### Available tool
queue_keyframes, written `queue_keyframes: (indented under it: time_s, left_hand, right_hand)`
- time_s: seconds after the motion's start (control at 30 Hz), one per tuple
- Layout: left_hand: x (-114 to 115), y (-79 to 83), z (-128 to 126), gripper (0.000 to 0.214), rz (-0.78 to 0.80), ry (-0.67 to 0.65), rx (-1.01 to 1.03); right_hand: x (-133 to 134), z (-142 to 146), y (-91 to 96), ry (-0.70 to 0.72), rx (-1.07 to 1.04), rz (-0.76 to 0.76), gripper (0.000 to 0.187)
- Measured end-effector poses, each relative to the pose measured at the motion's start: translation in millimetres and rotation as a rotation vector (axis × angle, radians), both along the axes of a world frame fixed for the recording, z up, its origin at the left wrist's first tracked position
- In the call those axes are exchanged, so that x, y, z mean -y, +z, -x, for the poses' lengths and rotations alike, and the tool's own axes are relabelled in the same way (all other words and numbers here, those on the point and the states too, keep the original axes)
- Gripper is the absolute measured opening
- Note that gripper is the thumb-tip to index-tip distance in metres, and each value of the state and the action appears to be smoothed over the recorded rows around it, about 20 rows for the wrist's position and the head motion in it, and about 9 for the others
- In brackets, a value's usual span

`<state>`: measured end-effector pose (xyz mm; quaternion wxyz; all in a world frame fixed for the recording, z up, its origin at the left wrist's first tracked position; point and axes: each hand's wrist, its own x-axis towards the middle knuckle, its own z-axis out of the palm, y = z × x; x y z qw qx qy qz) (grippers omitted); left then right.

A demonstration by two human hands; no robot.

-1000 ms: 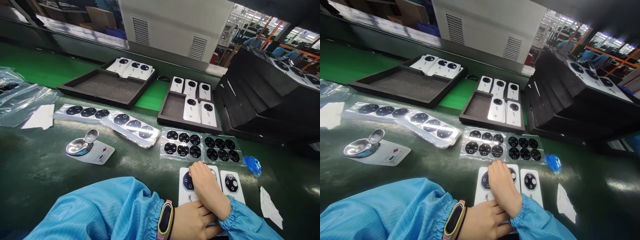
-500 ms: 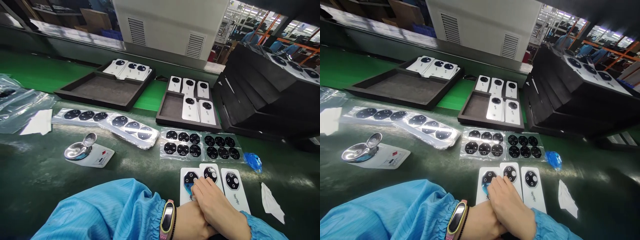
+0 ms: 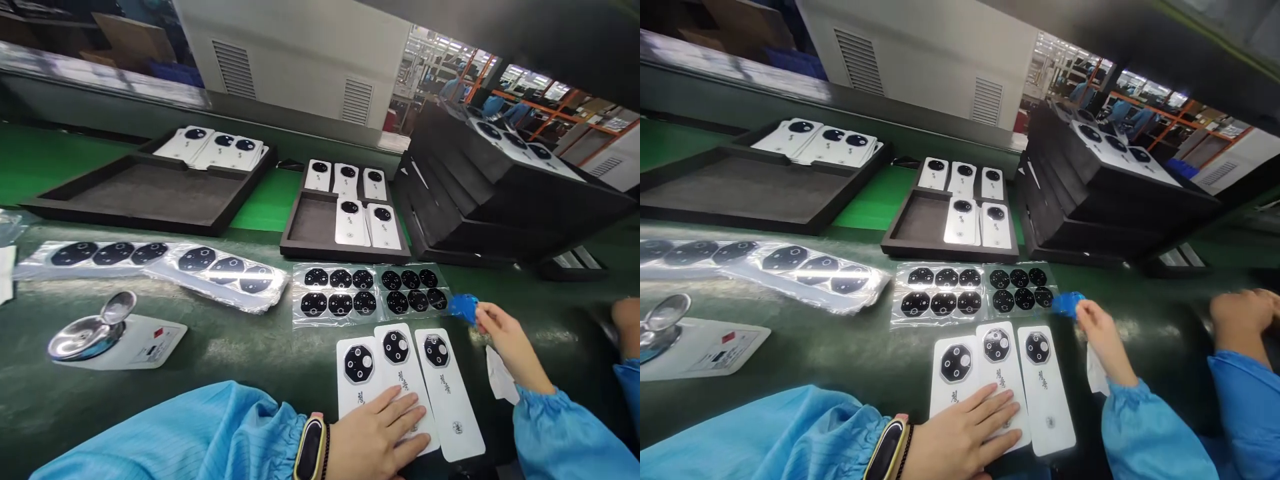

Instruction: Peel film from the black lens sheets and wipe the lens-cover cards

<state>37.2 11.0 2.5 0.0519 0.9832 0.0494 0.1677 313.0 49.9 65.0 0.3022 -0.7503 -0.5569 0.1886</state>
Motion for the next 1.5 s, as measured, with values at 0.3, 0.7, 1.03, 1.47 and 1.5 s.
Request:
queue_keyframes:
  time_s: [0.3,0.7,1.03,1.47,1.5]
  left_hand:
    - [-2.3,-1.6,-2.4,0.045,-0.061,-0.027,-0.015]
    - [-3.8,-2.4,-2.6,0.045,-0.078,-0.012,0.04]
    - [-1.8,9.2,-0.2,0.045,0.005,-0.015,-0.059]
    - [3.4,-13.0,-2.7,0.031,-0.198,0.07,0.181]
    - [4.4,-16.6,-4.0,0.029,-0.212,0.087,0.211]
  right_hand:
    - [-19.1,-45.0,-30.6,-0.262,0.16,0.035,0.025]
    - [28.6,-29.5,-7.6,-0.349,0.148,-0.05,0.024]
    - [61.7,-3.8,-19.9,-0.37,0.058,-0.065,0.031]
    - [38.3,70.3,43.8,-0.089,-0.711,0.081,0.044]
    - [32.5,79.6,47.1,-0.061,-0.713,0.084,0.045]
